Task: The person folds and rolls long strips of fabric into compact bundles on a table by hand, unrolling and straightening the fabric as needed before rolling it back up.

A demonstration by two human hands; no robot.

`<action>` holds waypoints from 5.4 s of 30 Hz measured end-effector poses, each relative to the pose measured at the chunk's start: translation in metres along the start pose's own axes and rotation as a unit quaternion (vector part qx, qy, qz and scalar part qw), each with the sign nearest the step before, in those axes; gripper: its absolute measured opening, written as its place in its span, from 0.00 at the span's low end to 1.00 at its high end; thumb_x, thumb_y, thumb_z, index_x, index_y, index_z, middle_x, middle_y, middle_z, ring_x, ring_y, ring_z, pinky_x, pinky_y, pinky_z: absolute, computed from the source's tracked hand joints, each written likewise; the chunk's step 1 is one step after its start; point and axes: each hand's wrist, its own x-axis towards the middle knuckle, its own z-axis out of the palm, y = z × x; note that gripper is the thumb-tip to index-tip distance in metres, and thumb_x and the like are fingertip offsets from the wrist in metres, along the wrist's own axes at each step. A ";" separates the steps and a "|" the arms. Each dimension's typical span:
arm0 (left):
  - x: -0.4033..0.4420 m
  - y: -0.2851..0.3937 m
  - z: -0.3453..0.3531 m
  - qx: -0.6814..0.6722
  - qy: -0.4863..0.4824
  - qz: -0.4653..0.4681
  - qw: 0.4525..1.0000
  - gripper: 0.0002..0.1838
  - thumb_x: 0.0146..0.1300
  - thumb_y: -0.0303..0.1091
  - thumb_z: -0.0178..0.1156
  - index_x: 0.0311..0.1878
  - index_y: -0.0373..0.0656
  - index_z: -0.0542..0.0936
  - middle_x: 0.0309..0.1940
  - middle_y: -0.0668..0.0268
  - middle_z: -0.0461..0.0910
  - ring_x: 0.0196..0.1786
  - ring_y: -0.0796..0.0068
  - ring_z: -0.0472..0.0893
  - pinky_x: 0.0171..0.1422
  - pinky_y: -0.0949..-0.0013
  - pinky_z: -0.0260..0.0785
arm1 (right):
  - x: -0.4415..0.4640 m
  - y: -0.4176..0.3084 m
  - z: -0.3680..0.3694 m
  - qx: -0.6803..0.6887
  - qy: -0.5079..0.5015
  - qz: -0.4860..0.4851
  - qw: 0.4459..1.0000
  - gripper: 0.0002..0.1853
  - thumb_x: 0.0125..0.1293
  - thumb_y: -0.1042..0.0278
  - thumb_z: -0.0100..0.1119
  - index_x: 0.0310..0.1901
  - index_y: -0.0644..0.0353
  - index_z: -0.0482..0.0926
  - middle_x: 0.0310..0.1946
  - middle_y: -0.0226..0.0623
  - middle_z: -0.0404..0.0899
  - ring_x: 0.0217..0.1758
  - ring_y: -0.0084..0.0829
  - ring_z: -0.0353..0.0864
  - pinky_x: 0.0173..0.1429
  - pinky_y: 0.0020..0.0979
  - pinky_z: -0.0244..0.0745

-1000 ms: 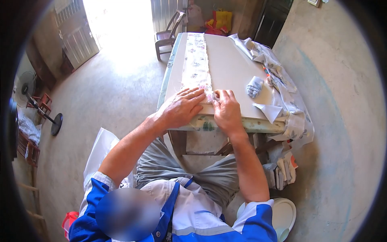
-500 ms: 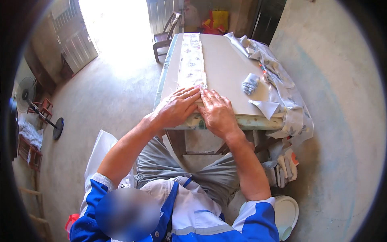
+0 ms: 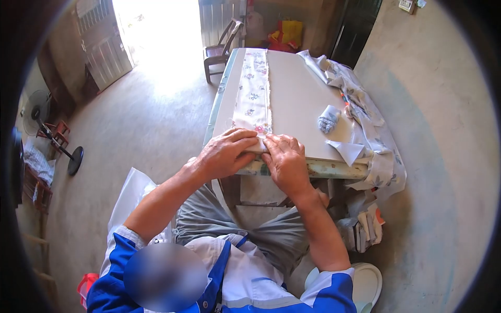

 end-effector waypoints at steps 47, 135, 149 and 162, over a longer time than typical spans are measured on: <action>0.018 -0.024 -0.017 -0.033 0.017 -0.176 0.984 0.23 0.71 0.38 0.67 0.67 0.45 0.83 0.57 0.50 0.84 0.58 0.47 0.86 0.65 0.51 0.78 | 0.031 0.008 0.017 0.120 0.045 0.147 0.981 0.18 0.75 0.66 0.65 0.61 0.65 0.80 0.47 0.49 0.88 0.52 0.53 0.84 0.61 0.52 0.76; 0.006 -0.029 -0.012 0.031 0.047 -0.127 0.990 0.20 0.74 0.42 0.65 0.62 0.41 0.84 0.50 0.48 0.89 0.56 0.49 0.87 0.68 0.50 0.75 | 0.028 0.003 0.015 0.115 0.048 0.139 0.982 0.18 0.76 0.69 0.63 0.63 0.67 0.79 0.51 0.51 0.87 0.54 0.54 0.83 0.63 0.51 0.76; 0.019 -0.035 -0.015 0.118 -0.003 -0.250 0.961 0.37 0.61 0.58 0.72 0.68 0.45 0.82 0.57 0.53 0.86 0.65 0.50 0.81 0.72 0.50 0.72 | 0.041 -0.007 0.020 -0.027 0.024 0.152 0.988 0.21 0.74 0.65 0.64 0.63 0.67 0.80 0.59 0.52 0.84 0.65 0.52 0.81 0.66 0.51 0.74; 0.016 -0.029 -0.010 0.138 0.062 -0.181 0.972 0.26 0.65 0.49 0.71 0.63 0.51 0.86 0.58 0.60 0.85 0.67 0.52 0.80 0.72 0.50 0.73 | 0.019 -0.007 0.022 -0.040 -0.086 0.019 0.995 0.31 0.81 0.51 0.55 0.74 0.65 0.75 0.76 0.50 0.75 0.84 0.45 0.67 0.86 0.52 0.55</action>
